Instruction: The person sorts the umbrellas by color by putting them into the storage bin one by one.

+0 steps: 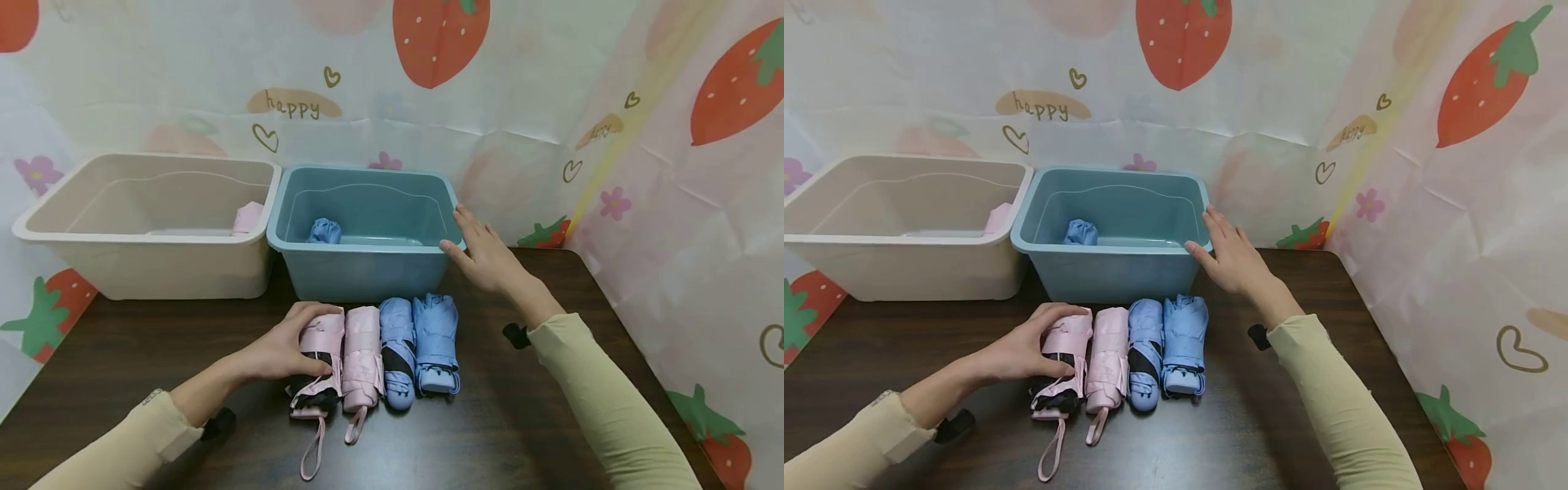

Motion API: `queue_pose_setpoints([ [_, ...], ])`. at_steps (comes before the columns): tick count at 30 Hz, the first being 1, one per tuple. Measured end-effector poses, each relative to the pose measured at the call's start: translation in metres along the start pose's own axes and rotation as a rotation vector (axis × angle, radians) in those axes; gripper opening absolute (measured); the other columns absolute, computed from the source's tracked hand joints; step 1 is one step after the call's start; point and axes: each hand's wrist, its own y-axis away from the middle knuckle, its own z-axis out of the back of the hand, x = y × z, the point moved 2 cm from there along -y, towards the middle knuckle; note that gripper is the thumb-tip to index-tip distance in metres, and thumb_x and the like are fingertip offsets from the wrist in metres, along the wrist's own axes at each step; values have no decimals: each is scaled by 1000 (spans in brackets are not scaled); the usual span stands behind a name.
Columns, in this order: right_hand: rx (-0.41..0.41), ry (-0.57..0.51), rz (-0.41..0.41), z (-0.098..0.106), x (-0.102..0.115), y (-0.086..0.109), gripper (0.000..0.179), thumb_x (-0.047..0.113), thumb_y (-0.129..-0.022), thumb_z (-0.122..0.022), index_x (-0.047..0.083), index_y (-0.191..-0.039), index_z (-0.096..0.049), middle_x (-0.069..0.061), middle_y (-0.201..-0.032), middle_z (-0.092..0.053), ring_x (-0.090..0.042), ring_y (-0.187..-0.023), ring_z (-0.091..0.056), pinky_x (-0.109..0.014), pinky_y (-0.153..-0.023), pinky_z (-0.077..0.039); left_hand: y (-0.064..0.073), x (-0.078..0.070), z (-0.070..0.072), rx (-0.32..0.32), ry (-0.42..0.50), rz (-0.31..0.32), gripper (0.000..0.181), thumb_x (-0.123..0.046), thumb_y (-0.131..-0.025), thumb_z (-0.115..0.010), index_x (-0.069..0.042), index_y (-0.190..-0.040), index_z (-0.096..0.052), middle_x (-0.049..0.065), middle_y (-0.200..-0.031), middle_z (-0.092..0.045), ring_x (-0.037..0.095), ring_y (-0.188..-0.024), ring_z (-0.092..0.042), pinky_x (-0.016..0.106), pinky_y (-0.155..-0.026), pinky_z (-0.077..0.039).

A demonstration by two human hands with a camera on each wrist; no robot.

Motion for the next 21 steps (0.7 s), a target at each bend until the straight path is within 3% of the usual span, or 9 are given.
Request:
queue_pose_setpoints([
  [10, -4, 4, 3, 0, -2, 0, 85, 63, -108, -29, 4, -167, -12, -9, -175, -5, -32, -160, -10, -57, -126, -5, 10, -15, 22, -84, 58, -87, 87, -23, -77, -90, -21, -152, -46, 12, -150, -33, 35, -129, -40, 44, -93, -50],
  [21, -6, -10, 5, 0, -1, 0, 85, 63, -108, -30, 4, -166, -12, -10, -175, -6, -32, -160, -10, -58, -126, -6, 17, -49, 60, -181, 118, -136, 90, -8, -79, -89, -21, -156, -42, 10, -153, -30, 31, -122, -49, 27, -90, -51],
])
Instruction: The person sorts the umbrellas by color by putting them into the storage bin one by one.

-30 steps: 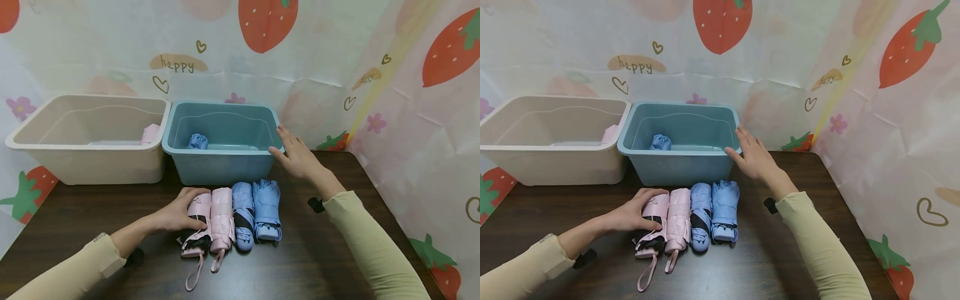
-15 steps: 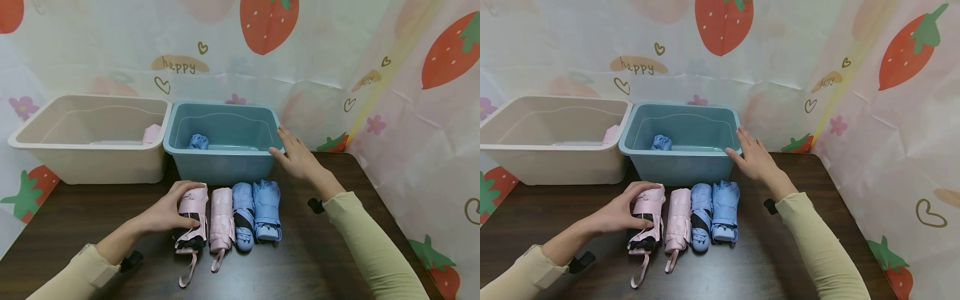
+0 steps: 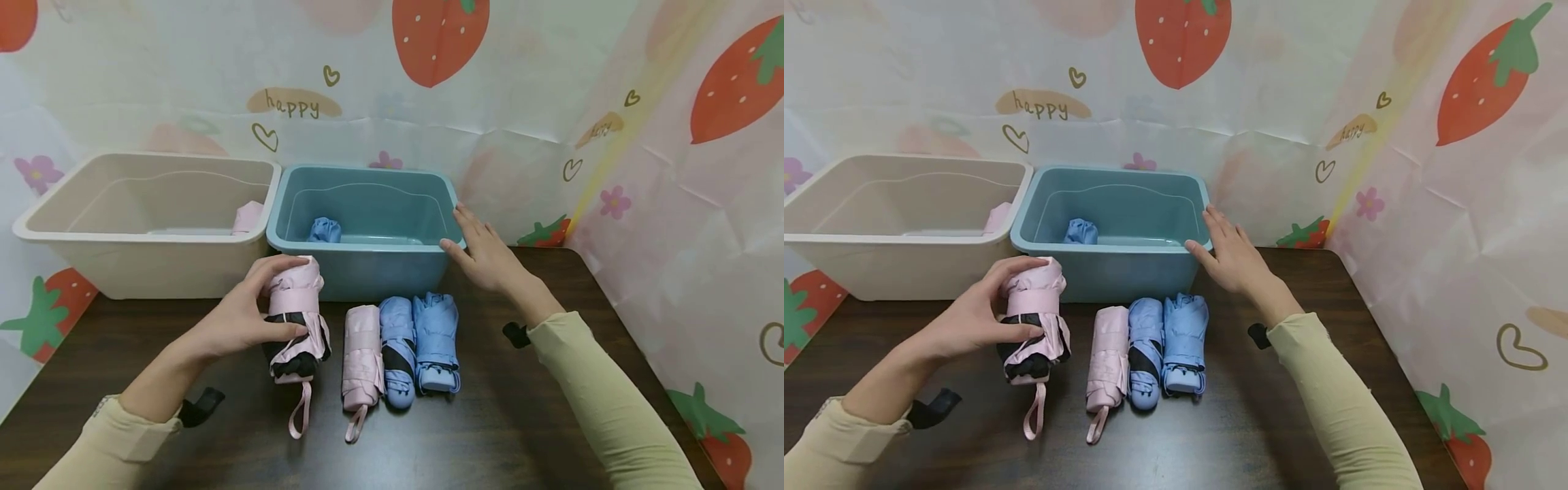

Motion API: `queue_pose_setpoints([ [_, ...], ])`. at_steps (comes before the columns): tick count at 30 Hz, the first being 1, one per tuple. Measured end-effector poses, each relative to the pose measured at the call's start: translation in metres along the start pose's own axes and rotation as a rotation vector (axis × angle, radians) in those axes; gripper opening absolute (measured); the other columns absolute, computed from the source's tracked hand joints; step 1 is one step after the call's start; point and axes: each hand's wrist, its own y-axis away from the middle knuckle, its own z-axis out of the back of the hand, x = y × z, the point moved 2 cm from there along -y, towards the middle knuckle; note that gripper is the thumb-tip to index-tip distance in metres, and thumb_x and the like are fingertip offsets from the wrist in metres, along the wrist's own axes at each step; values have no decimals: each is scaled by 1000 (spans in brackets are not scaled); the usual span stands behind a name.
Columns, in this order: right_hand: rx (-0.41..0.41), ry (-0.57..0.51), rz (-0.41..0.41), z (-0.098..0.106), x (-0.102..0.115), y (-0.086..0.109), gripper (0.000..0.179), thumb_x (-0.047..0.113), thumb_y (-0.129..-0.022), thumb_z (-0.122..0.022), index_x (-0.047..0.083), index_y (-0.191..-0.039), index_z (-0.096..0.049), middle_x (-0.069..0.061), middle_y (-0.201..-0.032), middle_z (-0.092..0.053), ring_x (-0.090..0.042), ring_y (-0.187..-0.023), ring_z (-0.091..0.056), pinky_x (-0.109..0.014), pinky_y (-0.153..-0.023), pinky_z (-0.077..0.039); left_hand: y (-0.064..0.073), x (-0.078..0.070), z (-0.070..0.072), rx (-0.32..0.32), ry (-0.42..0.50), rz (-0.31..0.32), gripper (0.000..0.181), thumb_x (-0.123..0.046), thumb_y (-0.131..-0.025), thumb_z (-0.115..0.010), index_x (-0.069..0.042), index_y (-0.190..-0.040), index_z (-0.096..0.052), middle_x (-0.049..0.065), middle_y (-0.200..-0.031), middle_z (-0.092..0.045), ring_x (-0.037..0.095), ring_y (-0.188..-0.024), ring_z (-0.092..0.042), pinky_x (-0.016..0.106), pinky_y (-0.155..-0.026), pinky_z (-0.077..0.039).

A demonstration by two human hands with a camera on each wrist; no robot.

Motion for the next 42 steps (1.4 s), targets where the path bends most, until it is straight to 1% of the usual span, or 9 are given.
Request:
queue_pose_setpoints([
  [7, -2, -9, -3, 1, 0, 0, 85, 62, -108, -30, 3, -166, -13, -10, -175, -6, -32, -160, -10, -58, -126, -6, -12, -32, 28, -74, -23, -4, 94, -2, -82, -85, -23, -159, -36, 11, -149, -34, 31, -116, -54, 21, -85, -53],
  [13, -4, -9, 0, 0, 0, 0, 85, 63, -108, -30, 3, -166, -13, -10, -175, -6, -31, -160, -10, -56, -127, -6, -27, -57, 56, -160, -54, 18, 95, 0, -82, -83, -25, -160, -36, 8, -148, -33, 23, -115, -53, 20, -83, -52],
  [17, 0, -4, 0, -1, -1, -1, 86, 63, -108, -30, 3, -166, -13, -9, -175, -6, -31, -160, -10, -57, -127, -6, -39, -67, 76, -204, -79, 60, 94, 0, -83, -82, -30, -160, -37, 7, -148, -35, 20, -114, -53, 21, -77, -54],
  [21, 1, -1, -4, -1, -2, -1, 85, 63, -108, -30, 4, -166, -12, -9, -175, -6, -32, -160, -11, -57, -127, -5, -55, -70, 96, -239, -120, 58, 95, 1, -84, -81, -30, -161, -35, 6, -150, -26, 22, -116, -49, 18, -75, -53],
  [25, -2, 3, -7, 0, -1, 0, 85, 62, -108, -31, 3, -166, -13, -9, -175, -6, -31, -160, -11, -56, -127, -6, -71, -64, 119, -285, -175, 55, 94, 3, -84, -79, -27, -162, -35, 5, -154, -13, 28, -120, -44, 17, -83, -47],
  [29, -1, 10, -7, 0, -2, 0, 85, 63, -108, -30, 3, -166, -13, -9, -175, -6, -31, -160, -11, -56, -127, -6, -82, -52, 147, -289, -249, 99, 91, -1, -86, -78, -25, -163, -34, 9, -162, -6, 39, -129, -37, 22, -92, -42],
  [35, 0, 10, -8, 1, -2, 1, 84, 61, -108, -32, 3, -166, -14, -10, -175, -7, -31, -160, -11, -56, -127, -5, -96, -29, 185, -211, -346, 152, 87, -2, -86, -78, -16, -162, -37, 16, -169, -11, 53, -134, -36, 13, -76, -40],
  [38, -2, 12, -9, 1, -1, 1, 84, 62, -108, -32, 4, -166, -14, -9, -175, -7, -31, -160, -11, -56, -127, -6, -102, -17, 199, -172, -382, 187, 87, -2, -85, -78, -11, -161, -37, 17, -171, -13, 52, -134, -37, 11, -71, -40],
  [42, 1, 7, -12, 2, -1, 1, 85, 63, -108, -31, 5, -167, -13, -8, -175, -6, -30, -160, -10, -55, -127, -5, -108, 3, 212, -130, -406, 246, 88, -2, -86, -79, -13, -162, -36, 17, -171, -16, 45, -134, -33, 14, -75, -40],
])
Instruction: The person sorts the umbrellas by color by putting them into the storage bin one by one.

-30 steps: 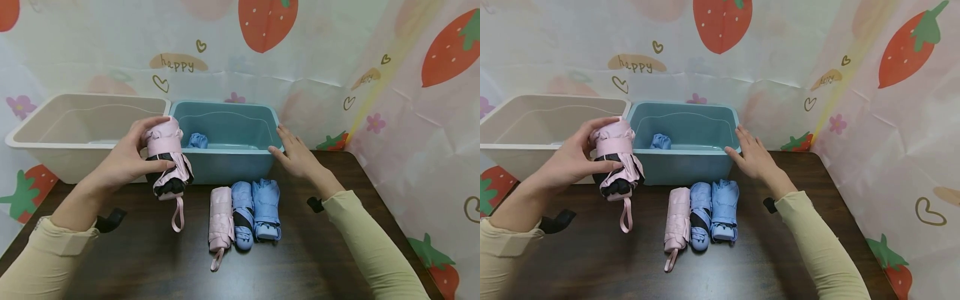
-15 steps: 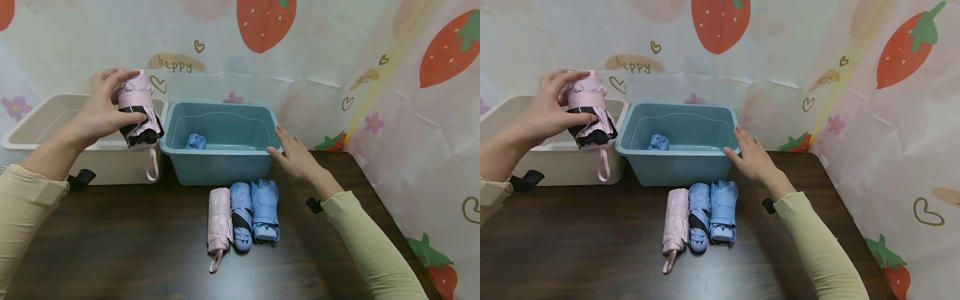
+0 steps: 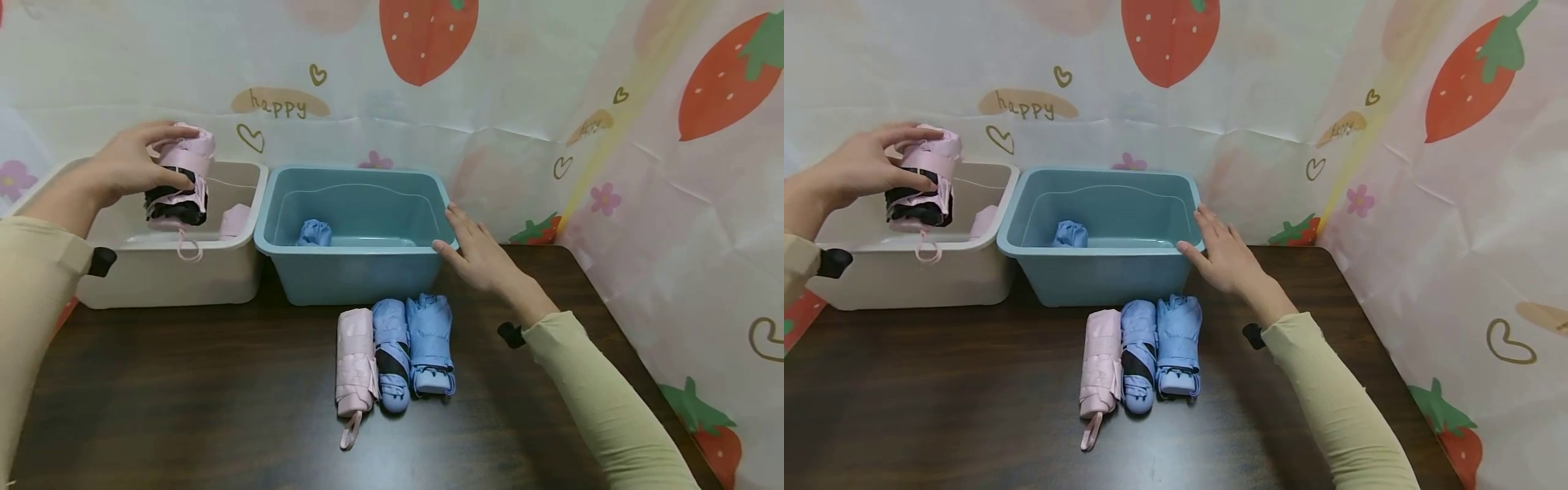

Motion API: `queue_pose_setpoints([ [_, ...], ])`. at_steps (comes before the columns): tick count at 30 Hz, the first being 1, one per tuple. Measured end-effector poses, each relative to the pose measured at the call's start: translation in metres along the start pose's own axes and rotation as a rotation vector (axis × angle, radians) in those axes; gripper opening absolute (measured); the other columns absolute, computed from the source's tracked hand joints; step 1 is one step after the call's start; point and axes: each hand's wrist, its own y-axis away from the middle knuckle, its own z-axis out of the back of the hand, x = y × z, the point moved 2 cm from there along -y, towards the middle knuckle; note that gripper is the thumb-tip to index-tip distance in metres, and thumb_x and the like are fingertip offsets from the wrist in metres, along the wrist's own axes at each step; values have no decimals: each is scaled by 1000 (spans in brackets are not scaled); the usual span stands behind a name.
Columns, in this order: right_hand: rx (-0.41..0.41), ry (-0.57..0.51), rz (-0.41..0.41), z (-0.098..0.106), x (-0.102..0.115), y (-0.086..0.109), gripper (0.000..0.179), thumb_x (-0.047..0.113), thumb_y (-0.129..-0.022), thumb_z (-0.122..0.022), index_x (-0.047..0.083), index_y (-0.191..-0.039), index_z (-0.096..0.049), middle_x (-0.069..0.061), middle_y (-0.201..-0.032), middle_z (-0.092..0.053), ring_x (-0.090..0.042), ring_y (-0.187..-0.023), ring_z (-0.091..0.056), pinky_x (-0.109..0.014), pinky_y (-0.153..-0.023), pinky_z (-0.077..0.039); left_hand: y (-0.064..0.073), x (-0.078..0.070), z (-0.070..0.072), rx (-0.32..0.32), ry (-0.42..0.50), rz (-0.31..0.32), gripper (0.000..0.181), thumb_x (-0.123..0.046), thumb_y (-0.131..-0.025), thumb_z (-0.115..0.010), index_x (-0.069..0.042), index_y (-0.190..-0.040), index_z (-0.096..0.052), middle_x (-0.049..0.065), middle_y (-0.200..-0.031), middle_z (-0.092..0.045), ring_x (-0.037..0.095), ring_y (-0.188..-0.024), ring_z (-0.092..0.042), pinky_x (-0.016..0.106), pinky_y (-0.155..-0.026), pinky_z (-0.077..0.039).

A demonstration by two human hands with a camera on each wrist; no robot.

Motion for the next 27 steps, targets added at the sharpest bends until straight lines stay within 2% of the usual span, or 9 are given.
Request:
queue_pose_setpoints([
  [6, -1, -3, 0, -2, -1, -1, 86, 65, -107, -30, 5, -167, -12, -7, -175, -5, -30, -160, -10, -56, -127, -5, -10, 38, -6, 130, 45, 104, 91, -6, -87, -79, -24, -164, -35, 18, -172, -12, 41, -134, -32, 23, -82, -40],
  [9, -2, 2, 0, -4, -2, -2, 87, 65, -107, -29, 5, -167, -12, -7, -175, -5, -30, -160, -10, -56, -127, -5, -14, 58, -14, 152, 40, 151, 92, -10, -84, -84, -32, -161, -39, 23, -168, -20, 36, -125, -40, 27, -85, -42],
  [12, -1, 1, -1, -4, -2, -2, 86, 65, -107, -30, 5, -167, -12, -7, -175, -5, -30, -160, -10, -56, -127, -5, -15, 69, -23, 179, 36, 167, 93, -12, -82, -85, -24, -162, -38, 30, -164, -22, 42, -128, -37, 43, -99, -39],
  [16, 0, -2, 0, -5, -1, -2, 85, 64, -107, -30, 5, -167, -13, -7, -175, -5, -30, -160, -10, -55, -127, -6, -12, 73, -34, 238, 29, 171, 93, -10, -85, -81, -8, -162, -29, 34, -165, -15, 51, -141, -22, 62, -110, -24],
  [18, 2, 0, 2, -5, -1, -2, 86, 64, -108, -30, 5, -167, -12, -7, -175, -5, -30, -160, -10, -55, -127, -5, -12, 73, -39, 269, 17, 171, 91, -11, -88, -79, -6, -163, -28, 34, -166, -13, 52, -145, -18, 64, -112, -23],
  [22, -2, 3, -4, -2, -2, -1, 84, 63, -108, -31, 6, -167, -12, -7, -175, -5, -29, -160, -10, -55, -127, -5, -15, 73, -45, 325, 2, 159, 90, -20, -91, -79, -7, -163, -27, 35, -166, -11, 54, -145, -16, 67, -111, -24],
  [23, -3, 1, -6, -1, -2, 0, 84, 62, -108, -32, 5, -167, -12, -7, -175, -5, -29, -160, -10, -54, -127, -6, -16, 73, -47, 325, -21, 164, 90, -24, -91, -79, -9, -163, -28, 34, -166, -12, 53, -144, -19, 65, -110, -27],
  [27, -8, -1, -9, 0, -1, 1, 83, 61, -108, -33, 5, -167, -13, -7, -175, -6, -29, -160, -11, -54, -127, -6, -14, 74, -51, 356, -56, 185, 87, -34, -93, -77, -7, -161, -31, 36, -164, -14, 54, -141, -24, 69, -106, -37],
])
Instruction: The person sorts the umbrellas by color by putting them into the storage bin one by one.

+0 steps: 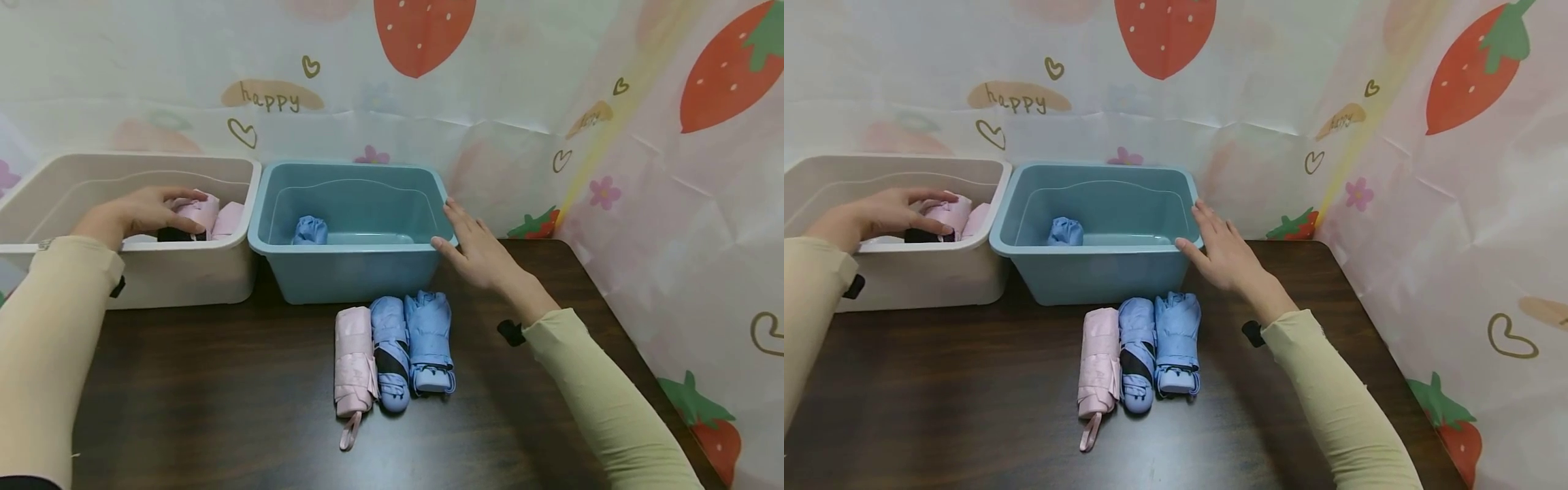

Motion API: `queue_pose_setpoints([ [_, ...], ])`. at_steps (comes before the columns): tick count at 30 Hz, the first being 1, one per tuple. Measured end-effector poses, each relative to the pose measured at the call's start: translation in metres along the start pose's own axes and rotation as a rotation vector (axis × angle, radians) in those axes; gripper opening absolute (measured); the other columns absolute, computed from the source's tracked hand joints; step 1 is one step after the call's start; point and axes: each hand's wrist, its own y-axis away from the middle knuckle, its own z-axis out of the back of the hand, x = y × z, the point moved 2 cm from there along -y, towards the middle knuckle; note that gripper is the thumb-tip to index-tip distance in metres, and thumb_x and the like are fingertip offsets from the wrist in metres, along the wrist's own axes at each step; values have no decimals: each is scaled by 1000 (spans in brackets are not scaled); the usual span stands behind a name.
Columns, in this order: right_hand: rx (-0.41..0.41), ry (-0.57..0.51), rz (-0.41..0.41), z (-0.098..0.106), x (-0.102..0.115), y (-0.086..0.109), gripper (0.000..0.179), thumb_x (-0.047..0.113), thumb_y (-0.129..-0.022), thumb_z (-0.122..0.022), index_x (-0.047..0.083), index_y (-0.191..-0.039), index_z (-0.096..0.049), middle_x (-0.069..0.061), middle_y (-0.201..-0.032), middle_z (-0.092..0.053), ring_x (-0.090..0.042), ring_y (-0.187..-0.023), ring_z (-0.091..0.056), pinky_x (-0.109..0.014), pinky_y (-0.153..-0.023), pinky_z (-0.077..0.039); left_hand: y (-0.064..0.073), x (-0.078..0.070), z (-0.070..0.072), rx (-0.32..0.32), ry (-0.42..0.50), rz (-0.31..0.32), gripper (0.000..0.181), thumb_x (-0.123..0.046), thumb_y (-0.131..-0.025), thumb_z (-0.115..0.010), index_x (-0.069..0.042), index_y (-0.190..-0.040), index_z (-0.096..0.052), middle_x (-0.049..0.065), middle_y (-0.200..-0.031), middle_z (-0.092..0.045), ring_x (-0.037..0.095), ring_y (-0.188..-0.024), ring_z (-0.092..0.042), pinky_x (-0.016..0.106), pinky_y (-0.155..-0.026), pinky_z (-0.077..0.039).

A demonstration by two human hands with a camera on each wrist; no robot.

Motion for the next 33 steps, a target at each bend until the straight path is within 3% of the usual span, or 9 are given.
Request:
queue_pose_setpoints([
  [7, 2, -6, 2, 1, 3, 0, 82, 59, -109, -34, 4, -166, -13, -8, -175, -5, -30, -160, -10, -55, -127, -5, 6, -3, -3, 61, 0, 28, 80, -37, -102, -65, -5, -163, -26, 35, -163, -17, 54, -136, -38, 70, -106, -40],
  [16, 0, -13, 13, 0, 1, -1, 84, 62, -108, -32, 5, -167, -13, -8, -175, -5, -30, -160, -11, -56, -127, -5, 7, -5, -2, 36, 3, 7, 82, -42, -100, -68, -6, -162, -29, 29, -165, -25, 47, -138, -41, 62, -108, -43],
  [18, 3, -14, 13, -1, 1, -1, 85, 62, -108, -31, 5, -167, -12, -9, -175, -5, -31, -160, -10, -56, -127, -4, 8, -6, -1, 21, -2, -8, 81, -41, -100, -69, -5, -162, -31, 28, -164, -28, 46, -138, -41, 56, -105, -48],
  [22, 6, -21, 11, -3, 2, -1, 82, 59, -109, -34, 4, -167, -13, -9, -175, -5, -31, -160, -10, -56, -127, -4, 14, -13, 1, -24, -1, -40, 77, -39, -101, -67, -4, -161, -33, 28, -161, -35, 40, -135, -45, 33, -90, -54],
  [25, 7, -17, 7, -3, 3, 0, 81, 57, -109, -35, 4, -166, -13, -9, -175, -5, -31, -160, -11, -56, -127, -4, 22, -23, 1, -69, 38, -84, 73, -36, -104, -64, -2, -160, -33, 28, -157, -41, 24, -123, -56, 23, -82, -54],
  [29, 5, -7, 8, -3, 2, -1, 82, 58, -109, -33, 4, -166, -13, -10, -175, -6, -32, -160, -11, -56, -127, -5, 39, -41, -2, -148, 101, -129, 68, -37, -105, -62, -5, -160, -36, 24, -151, -47, 0, -104, -59, 24, -81, -55],
  [33, 0, -5, 13, -2, 2, -1, 84, 62, -108, -30, 4, -167, -12, -9, -175, -6, -31, -160, -11, -56, -127, -5, 61, -61, -10, -254, 140, -158, 62, -39, -105, -61, -10, -157, -43, 14, -142, -54, 1, -100, -56, 25, -75, -53],
])
